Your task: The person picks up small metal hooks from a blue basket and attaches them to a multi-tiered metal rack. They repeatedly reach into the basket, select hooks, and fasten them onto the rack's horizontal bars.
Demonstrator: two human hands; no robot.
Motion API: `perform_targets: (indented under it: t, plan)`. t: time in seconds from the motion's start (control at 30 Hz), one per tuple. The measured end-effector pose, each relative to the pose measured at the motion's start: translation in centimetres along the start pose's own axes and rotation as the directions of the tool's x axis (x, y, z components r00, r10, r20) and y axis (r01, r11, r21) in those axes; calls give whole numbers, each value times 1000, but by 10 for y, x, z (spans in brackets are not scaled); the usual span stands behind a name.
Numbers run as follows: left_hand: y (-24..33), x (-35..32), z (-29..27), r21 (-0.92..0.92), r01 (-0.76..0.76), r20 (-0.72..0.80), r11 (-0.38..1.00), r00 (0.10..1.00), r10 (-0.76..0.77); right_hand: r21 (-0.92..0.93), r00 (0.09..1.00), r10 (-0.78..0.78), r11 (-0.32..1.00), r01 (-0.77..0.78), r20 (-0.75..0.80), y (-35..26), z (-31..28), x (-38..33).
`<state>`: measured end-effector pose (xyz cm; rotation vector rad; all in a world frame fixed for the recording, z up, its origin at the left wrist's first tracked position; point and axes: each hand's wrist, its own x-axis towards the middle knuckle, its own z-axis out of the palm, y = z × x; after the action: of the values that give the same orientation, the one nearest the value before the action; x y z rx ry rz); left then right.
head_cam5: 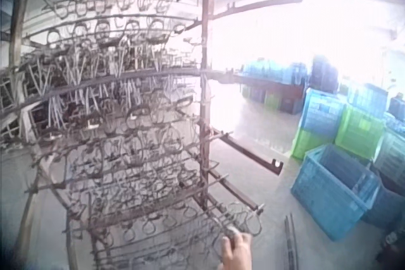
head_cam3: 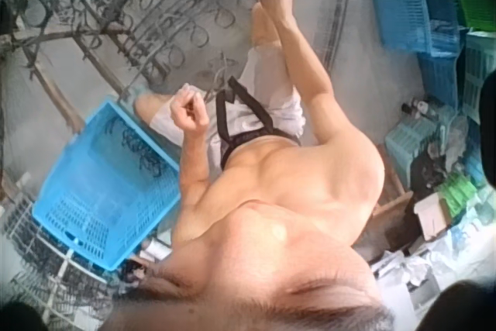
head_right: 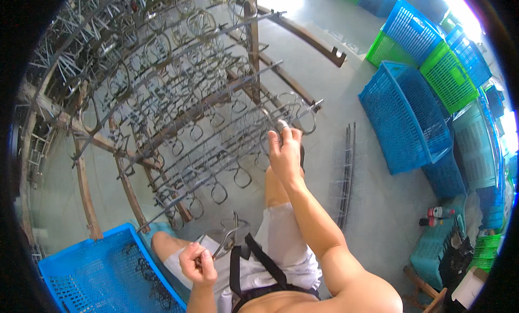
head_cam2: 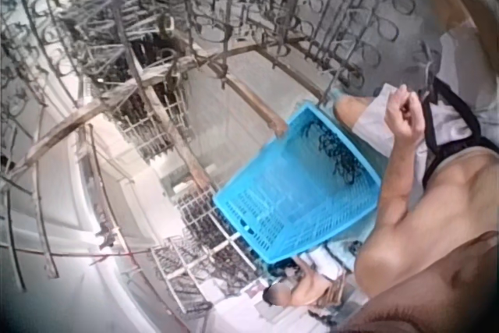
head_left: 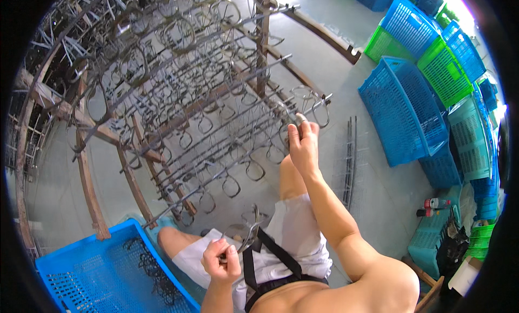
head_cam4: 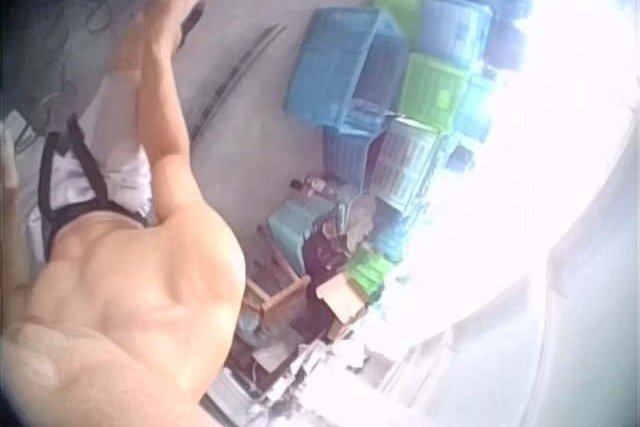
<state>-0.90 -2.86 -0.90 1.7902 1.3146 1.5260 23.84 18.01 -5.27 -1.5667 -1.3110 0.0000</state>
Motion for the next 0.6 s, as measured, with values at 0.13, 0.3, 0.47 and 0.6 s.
perform_targets:
  t: [0.13,0.3,0.47,0.6]
  plan:
    - [4,10,-7,111,-220,23,969,975,219,186,913,-55,982,-23,405,-73,-52,-47]
    - [14,16,-8,251,-432,183,866,900,396,311,563,18,819,-483,826,-127,-96,-106]
    - [8,11,-4,309,-489,216,816,871,441,249,374,91,601,-760,923,-123,-92,-139]
    - [-11,11,-8,529,-41,-227,847,955,188,237,307,233,285,-929,923,-120,-96,-122]
